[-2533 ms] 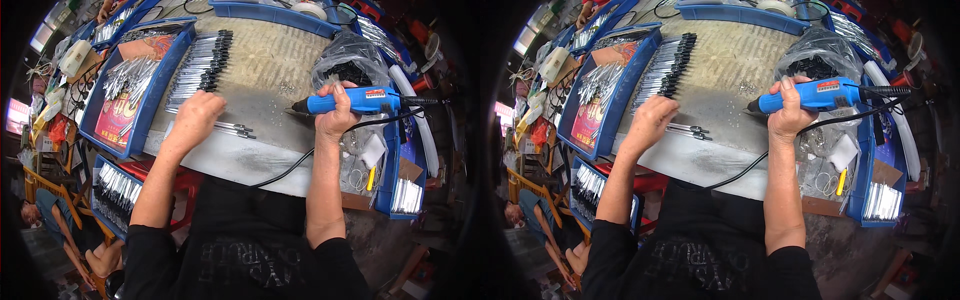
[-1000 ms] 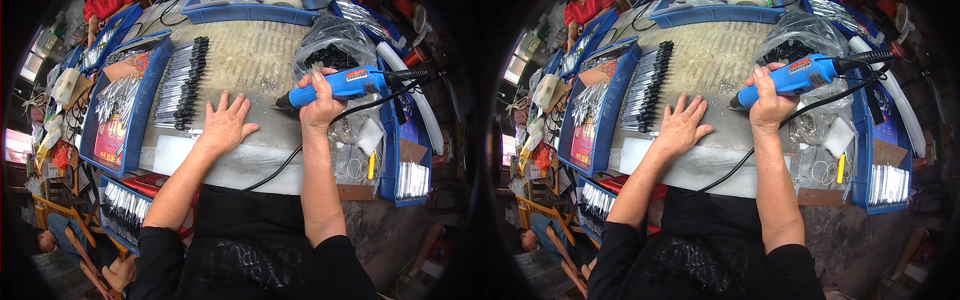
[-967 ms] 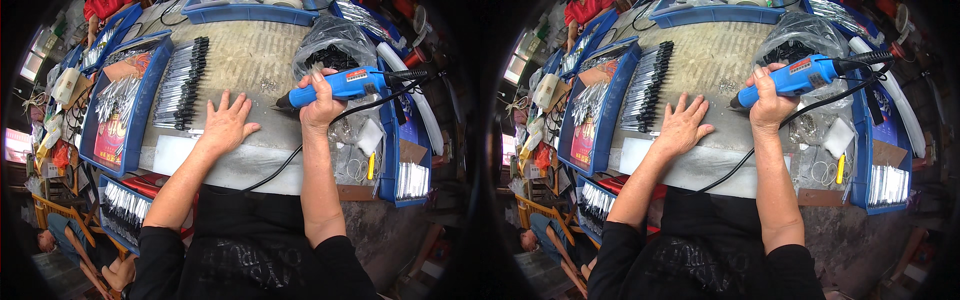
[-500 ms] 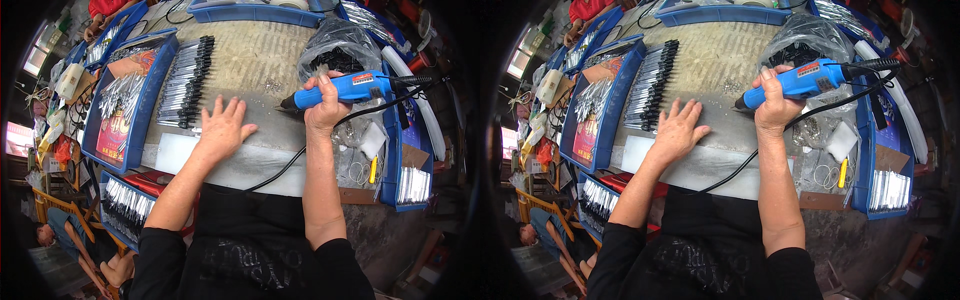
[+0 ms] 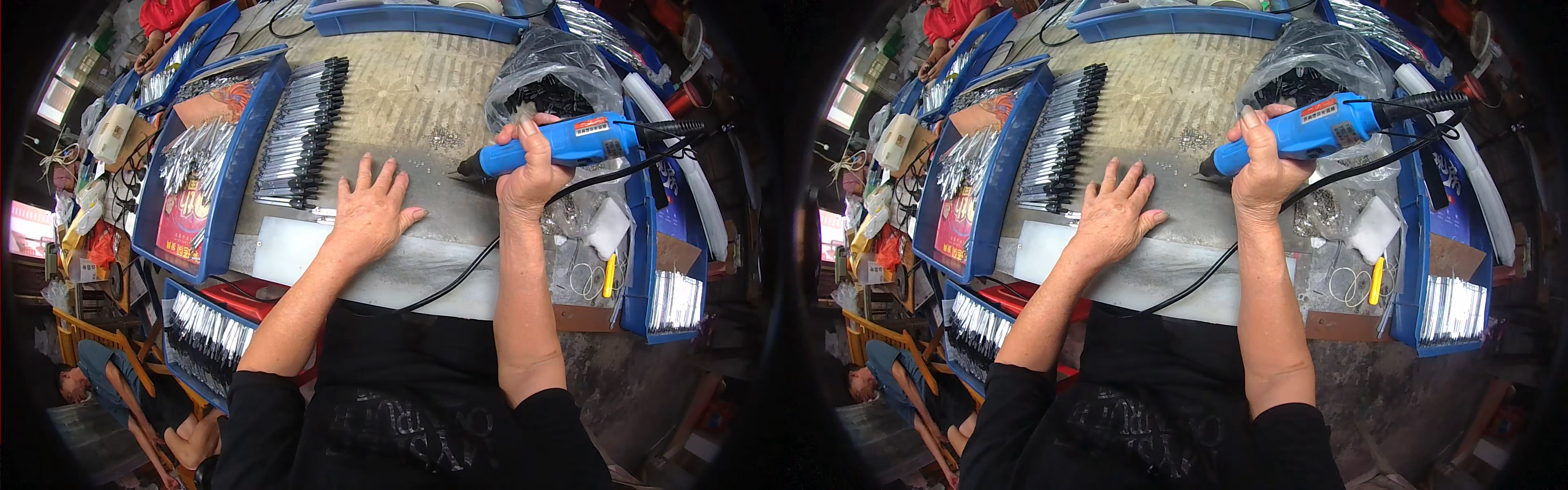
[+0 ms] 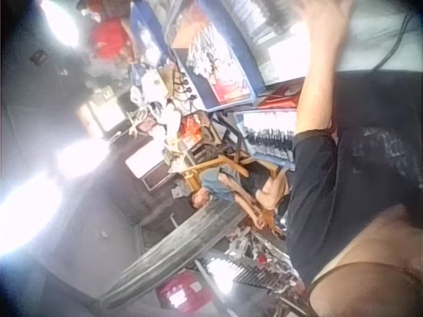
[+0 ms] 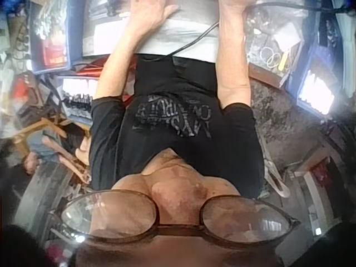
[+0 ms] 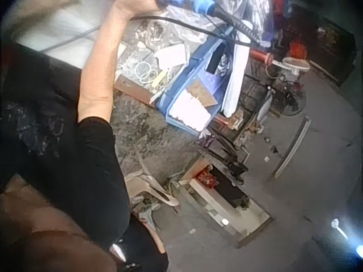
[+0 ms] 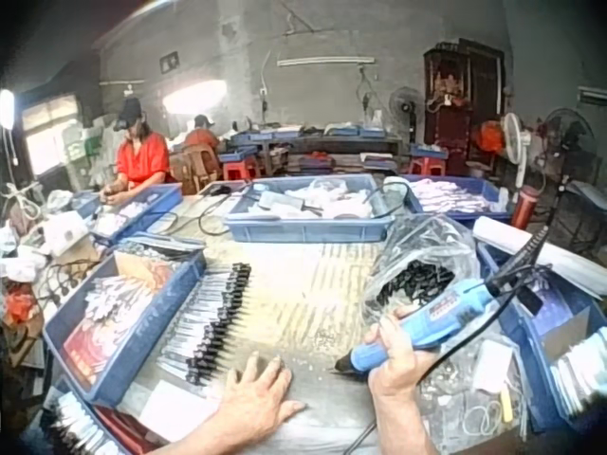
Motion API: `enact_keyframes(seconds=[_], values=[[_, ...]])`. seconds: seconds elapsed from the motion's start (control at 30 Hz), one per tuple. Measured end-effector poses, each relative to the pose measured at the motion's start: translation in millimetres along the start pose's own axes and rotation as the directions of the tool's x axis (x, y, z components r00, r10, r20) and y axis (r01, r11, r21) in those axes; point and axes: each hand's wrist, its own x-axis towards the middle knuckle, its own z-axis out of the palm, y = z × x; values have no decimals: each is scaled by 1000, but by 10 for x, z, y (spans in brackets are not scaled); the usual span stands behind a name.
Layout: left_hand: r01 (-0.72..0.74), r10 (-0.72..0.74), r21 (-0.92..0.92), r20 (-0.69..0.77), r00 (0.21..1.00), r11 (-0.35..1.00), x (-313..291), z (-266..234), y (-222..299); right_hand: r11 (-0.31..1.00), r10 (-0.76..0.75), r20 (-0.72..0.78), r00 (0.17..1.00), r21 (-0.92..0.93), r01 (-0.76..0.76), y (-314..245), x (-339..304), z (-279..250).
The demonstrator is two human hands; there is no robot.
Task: The person assembles small metal components at a workbench using an electric screwdriver.
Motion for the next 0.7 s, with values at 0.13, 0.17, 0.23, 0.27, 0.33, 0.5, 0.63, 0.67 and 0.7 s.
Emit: enact_keyframes(seconds=[0.13,0.17,0.23,0.27,0.33,0.5,0.63,0.67,0.7], values=[[21,-23,-37,-76,997,999,21,23,14,1000,12,13,1000,-16,-12,-1,-5,-11],[19,-22,-37,-75,997,999,34,19,19,999,21,25,999,-33,-20,-2,-6,-19],[47,-48,10,34,998,999,64,2,37,999,17,24,1000,-27,-16,3,-7,-18],[47,-48,10,34,998,999,65,-6,53,1000,13,24,1000,-22,-12,4,-6,-18],[5,-4,-38,36,999,999,55,-14,91,1000,16,23,1000,-26,-16,1,-5,-20],[11,-14,-68,-40,999,998,166,52,125,999,34,37,999,-33,-32,3,-3,-30],[-17,18,-64,13,1000,998,183,40,185,999,16,27,1000,-44,-15,1,-4,-21],[-8,7,-73,-3,1000,997,191,37,195,999,19,21,1000,-49,-18,0,-2,-22],[-7,7,-73,-3,1000,997,190,37,194,999,20,22,1000,-49,-19,0,-4,-19]])
